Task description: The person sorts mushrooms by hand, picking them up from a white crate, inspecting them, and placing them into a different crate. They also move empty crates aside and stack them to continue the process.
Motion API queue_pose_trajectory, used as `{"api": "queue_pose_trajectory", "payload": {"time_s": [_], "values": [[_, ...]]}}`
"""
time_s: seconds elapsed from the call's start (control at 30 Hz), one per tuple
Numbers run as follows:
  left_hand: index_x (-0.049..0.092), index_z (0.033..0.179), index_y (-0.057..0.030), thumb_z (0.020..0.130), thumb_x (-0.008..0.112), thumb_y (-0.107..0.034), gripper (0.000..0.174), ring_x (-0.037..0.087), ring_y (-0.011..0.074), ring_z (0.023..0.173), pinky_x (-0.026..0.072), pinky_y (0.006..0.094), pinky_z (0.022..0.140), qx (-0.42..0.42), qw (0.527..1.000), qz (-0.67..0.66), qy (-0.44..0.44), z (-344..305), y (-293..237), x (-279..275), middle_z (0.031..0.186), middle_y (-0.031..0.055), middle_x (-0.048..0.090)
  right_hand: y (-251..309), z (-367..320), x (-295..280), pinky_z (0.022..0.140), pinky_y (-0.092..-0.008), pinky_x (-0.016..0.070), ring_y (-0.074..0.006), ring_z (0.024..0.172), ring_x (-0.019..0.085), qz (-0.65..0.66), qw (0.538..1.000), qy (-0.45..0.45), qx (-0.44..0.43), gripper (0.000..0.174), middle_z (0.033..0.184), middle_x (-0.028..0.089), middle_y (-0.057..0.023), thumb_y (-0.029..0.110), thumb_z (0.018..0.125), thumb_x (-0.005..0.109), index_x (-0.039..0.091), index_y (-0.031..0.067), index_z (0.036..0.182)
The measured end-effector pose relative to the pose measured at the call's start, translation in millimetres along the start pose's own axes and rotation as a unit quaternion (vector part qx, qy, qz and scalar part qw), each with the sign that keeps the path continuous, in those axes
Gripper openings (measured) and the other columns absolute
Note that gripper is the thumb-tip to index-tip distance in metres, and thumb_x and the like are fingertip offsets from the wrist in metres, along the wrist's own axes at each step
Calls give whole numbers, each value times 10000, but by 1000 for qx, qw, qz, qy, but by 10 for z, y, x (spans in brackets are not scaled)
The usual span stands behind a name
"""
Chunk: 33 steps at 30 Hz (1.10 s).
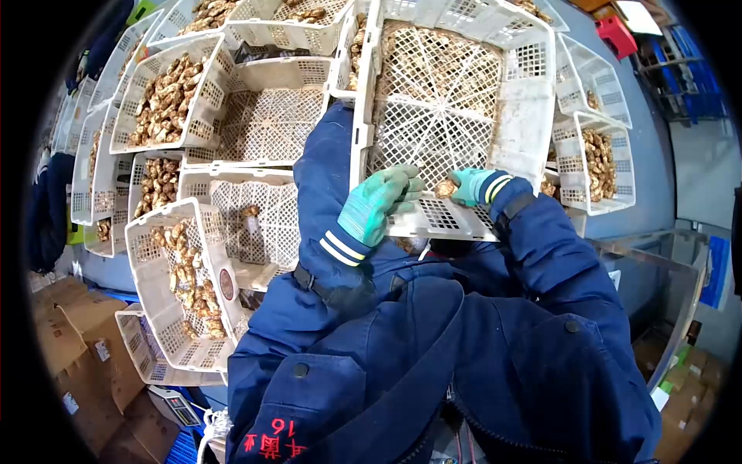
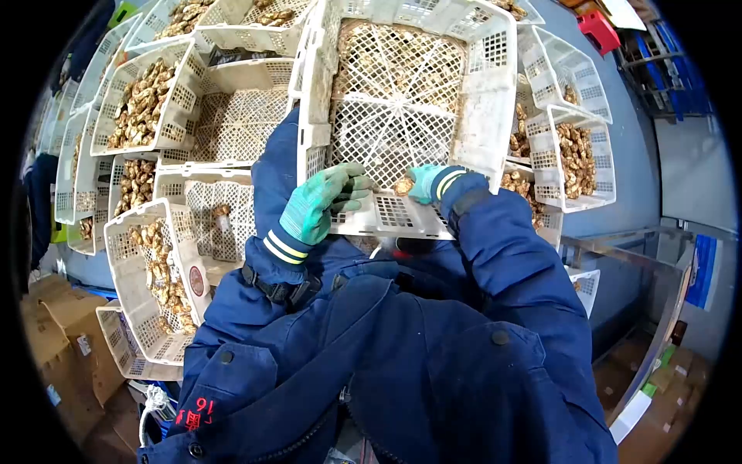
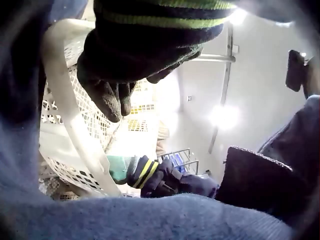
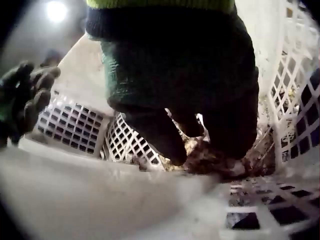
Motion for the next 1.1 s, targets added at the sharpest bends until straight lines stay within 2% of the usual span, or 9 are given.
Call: {"api": "queue_pose_trajectory", "payload": {"time_s": [0.07,0.13,0.57,0.63,0.77,0.8,0.93,1.03,1.1], "values": [[454,1333,39,1006,500,-361,518,608,215,1049,496,317,919,-10,1000,-5,-4,-1,3,-29,1220,164,601,-15,130,91,705,-405,526,-277,768,680,-36,998,-47,17,393,880,699,-147,313,812,659,627,32,1083],[463,1333,26,1007,492,-382,523,601,200,1063,487,316,925,-14,1000,-8,-4,-2,-7,-50,1218,146,605,-9,166,78,914,-417,498,-359,1045,633,-71,997,-14,3,501,1134,657,-213,377,790,640,640,19,1140],[470,1337,21,1027,447,-351,484,605,225,1105,484,334,945,-1,1000,-10,2,-45,-76,-109,1212,147,609,-14,5,-174,762,-387,519,-283,826,670,62,998,-24,-16,463,952,694,-166,452,838,630,669,48,1061],[477,1318,31,1028,442,-355,485,623,224,1063,509,330,916,11,1000,-13,25,-59,-85,-108,1177,140,614,-300,95,-58,812,-329,508,-205,933,646,434,887,-12,-154,406,1050,676,-105,294,887,644,607,24,1188],[478,1292,48,1028,437,-371,496,634,216,909,558,317,796,-96,994,-8,56,-49,-12,11,1097,135,618,181,-718,-336,1011,-355,462,-225,1181,578,494,732,-60,-465,615,1298,576,-124,131,914,645,357,-25,1435],[454,1311,57,1035,408,-385,523,620,205,863,550,316,763,-117,987,-90,68,-129,-111,187,1070,152,625,378,-926,-301,1003,-344,468,-220,1176,579,602,673,-55,-427,633,1303,572,-124,109,909,643,336,-31,1445],[535,1219,27,1030,404,-414,497,666,219,759,542,281,657,-209,920,-301,140,-208,-139,407,944,154,677,572,-1062,-189,989,-338,480,-195,1153,580,581,639,-64,-500,555,1234,611,-97,65,869,629,441,-4,1387],[563,1169,11,1007,507,-327,379,617,155,726,493,235,608,-89,979,-169,76,-300,-169,543,919,109,653,682,-1122,-140,974,-326,487,-181,1161,569,522,674,-130,-507,526,1250,598,-100,37,867,612,459,-2,1368],[517,1250,70,1025,438,-217,372,579,131,783,473,225,643,-28,995,-81,53,-348,-116,522,978,102,619,670,-1136,-119,986,-330,474,-184,1169,561,581,620,-102,-517,482,1265,587,-110,52,886,589,475,3,1352]]}}
Point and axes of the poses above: each hand's wrist, its own z-axis towards the middle knuckle, its own x-axis out of the palm, y = z × x, the point moved 1 cm from there along z, towards the middle knuckle
